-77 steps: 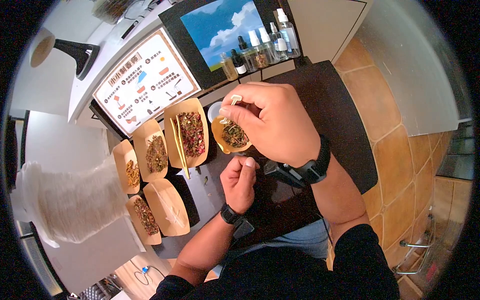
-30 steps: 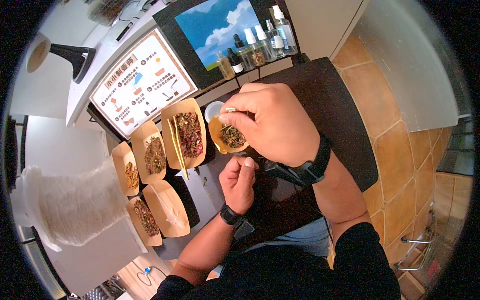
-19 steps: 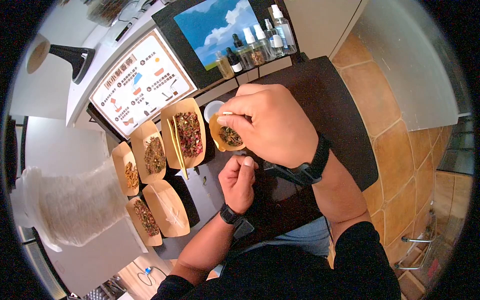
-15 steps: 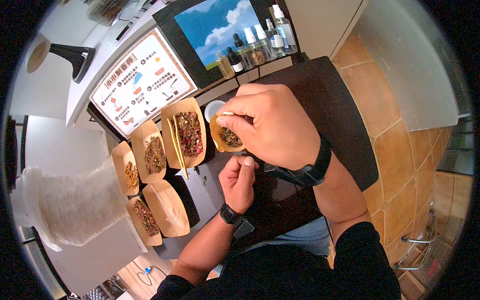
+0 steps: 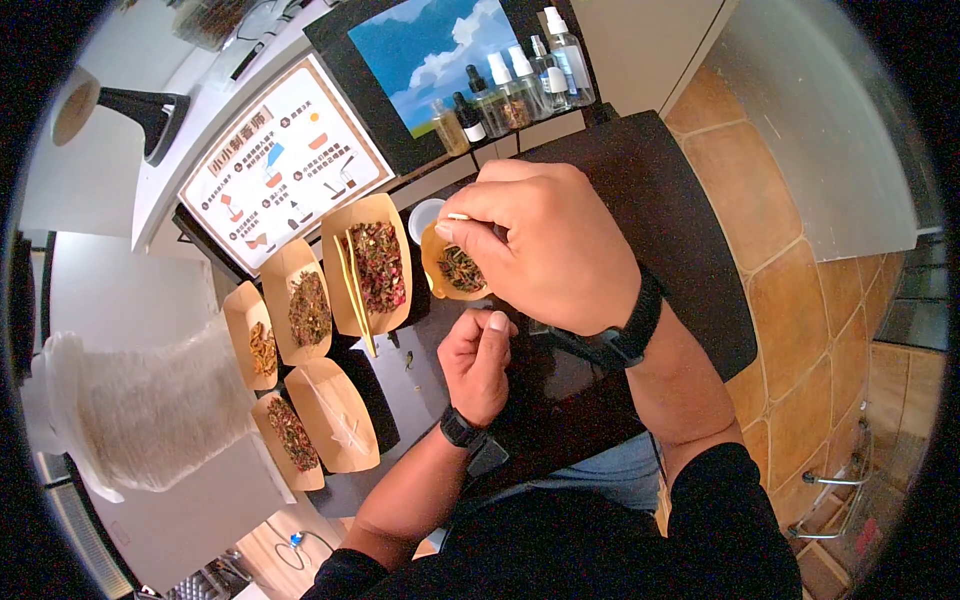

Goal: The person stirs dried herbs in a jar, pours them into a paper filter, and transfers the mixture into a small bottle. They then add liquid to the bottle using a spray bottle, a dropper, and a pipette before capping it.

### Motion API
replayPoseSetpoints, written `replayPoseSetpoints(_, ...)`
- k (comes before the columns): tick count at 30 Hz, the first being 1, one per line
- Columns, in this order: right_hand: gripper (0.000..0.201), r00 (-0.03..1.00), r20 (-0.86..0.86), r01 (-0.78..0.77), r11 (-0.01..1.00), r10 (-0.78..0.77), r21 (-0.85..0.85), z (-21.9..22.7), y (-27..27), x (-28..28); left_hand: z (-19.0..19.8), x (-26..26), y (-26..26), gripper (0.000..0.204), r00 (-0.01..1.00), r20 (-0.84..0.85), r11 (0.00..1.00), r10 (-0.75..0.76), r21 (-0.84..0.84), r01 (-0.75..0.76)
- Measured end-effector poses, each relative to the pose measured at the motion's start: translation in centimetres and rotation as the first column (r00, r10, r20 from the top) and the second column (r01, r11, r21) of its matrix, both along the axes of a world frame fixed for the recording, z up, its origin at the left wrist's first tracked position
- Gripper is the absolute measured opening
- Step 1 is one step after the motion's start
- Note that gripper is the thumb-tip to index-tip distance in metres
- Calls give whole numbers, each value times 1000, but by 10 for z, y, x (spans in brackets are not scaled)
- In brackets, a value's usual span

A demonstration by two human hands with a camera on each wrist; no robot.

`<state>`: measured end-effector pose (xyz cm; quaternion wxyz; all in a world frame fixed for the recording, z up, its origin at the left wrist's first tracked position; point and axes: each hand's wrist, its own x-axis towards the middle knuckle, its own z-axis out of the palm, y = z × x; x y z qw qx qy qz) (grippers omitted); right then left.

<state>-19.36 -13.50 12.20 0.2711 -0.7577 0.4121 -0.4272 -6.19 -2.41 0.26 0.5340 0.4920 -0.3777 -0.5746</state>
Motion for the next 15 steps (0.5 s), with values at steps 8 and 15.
replayPoseSetpoints(8,10,1000,-23,4,1000,-4,-18,4,2,0,2,0,0,23,1000,-5,1000,3,4,-3)
replayPoseSetpoints(15,9,999,-37,-29,1000,29,9,2,1,-3,1,0,0,24,1000,-4,1000,-2,3,2)
